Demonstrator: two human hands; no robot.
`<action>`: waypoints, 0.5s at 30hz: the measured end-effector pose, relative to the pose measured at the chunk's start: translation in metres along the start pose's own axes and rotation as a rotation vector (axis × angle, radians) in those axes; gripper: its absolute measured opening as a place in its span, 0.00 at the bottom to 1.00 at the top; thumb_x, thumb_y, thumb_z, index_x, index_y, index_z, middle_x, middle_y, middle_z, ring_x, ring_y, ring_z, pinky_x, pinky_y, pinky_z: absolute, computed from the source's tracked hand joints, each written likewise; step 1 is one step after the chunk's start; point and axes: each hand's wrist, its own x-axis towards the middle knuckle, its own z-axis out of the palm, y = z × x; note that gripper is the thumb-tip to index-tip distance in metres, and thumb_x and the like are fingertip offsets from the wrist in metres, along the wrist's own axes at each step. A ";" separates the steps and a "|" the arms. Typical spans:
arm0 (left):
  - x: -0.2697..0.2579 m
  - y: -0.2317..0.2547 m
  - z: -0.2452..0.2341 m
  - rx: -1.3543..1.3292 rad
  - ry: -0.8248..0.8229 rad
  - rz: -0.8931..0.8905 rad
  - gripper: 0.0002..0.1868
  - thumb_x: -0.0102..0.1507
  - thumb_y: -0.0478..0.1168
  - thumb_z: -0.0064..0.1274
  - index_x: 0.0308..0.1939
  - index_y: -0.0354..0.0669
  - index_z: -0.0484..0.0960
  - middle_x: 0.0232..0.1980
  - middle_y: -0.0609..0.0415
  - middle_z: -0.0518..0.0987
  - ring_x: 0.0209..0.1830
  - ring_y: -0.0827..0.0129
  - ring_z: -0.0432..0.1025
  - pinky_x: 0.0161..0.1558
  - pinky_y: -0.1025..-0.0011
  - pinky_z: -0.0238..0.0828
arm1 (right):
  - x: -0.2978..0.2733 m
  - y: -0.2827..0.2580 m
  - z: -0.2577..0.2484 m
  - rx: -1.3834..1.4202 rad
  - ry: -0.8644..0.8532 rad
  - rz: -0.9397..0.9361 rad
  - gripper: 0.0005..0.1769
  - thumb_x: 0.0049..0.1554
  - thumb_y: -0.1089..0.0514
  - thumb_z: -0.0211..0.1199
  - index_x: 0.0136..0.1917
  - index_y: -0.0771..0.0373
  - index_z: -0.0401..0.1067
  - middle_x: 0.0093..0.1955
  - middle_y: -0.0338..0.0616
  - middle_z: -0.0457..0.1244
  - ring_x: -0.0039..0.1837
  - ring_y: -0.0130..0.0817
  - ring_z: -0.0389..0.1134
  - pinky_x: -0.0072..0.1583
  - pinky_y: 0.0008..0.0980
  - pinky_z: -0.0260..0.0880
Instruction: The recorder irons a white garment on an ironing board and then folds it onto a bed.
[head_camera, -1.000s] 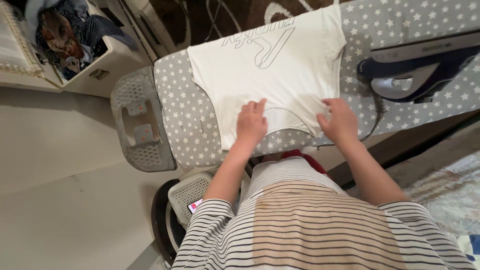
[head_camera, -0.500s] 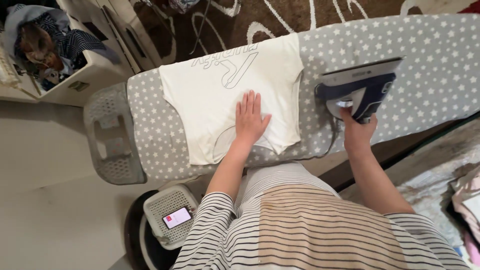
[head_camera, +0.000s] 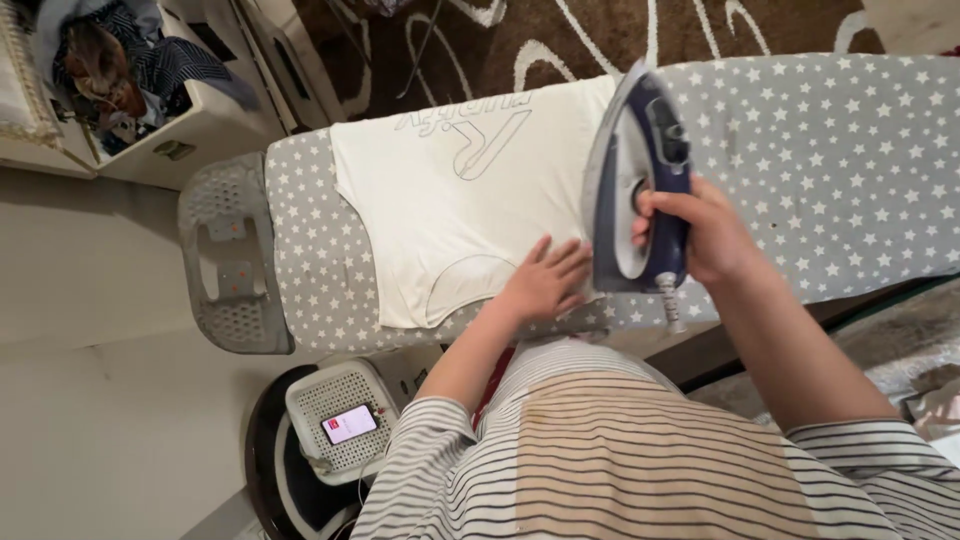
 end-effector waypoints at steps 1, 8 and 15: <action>-0.009 -0.012 0.004 0.007 0.003 0.000 0.36 0.67 0.60 0.44 0.74 0.47 0.65 0.82 0.52 0.58 0.83 0.60 0.48 0.79 0.44 0.36 | 0.007 0.006 0.009 0.000 -0.005 -0.006 0.06 0.60 0.63 0.57 0.50 0.68 0.67 0.43 0.43 0.65 0.41 0.33 0.70 0.45 0.34 0.74; -0.081 -0.105 -0.017 0.019 0.517 -0.508 0.29 0.65 0.38 0.49 0.72 0.46 0.71 0.79 0.51 0.65 0.83 0.57 0.55 0.80 0.51 0.49 | 0.064 0.068 0.084 -0.067 -0.052 0.076 0.08 0.61 0.58 0.62 0.47 0.64 0.66 0.37 0.40 0.63 0.34 0.29 0.64 0.37 0.33 0.69; -0.101 -0.129 -0.040 0.103 0.409 -0.584 0.38 0.66 0.55 0.50 0.76 0.40 0.63 0.81 0.44 0.57 0.81 0.51 0.50 0.77 0.46 0.40 | 0.096 0.104 0.118 -0.222 0.147 0.084 0.12 0.58 0.56 0.65 0.44 0.63 0.64 0.33 0.41 0.62 0.31 0.29 0.64 0.34 0.33 0.68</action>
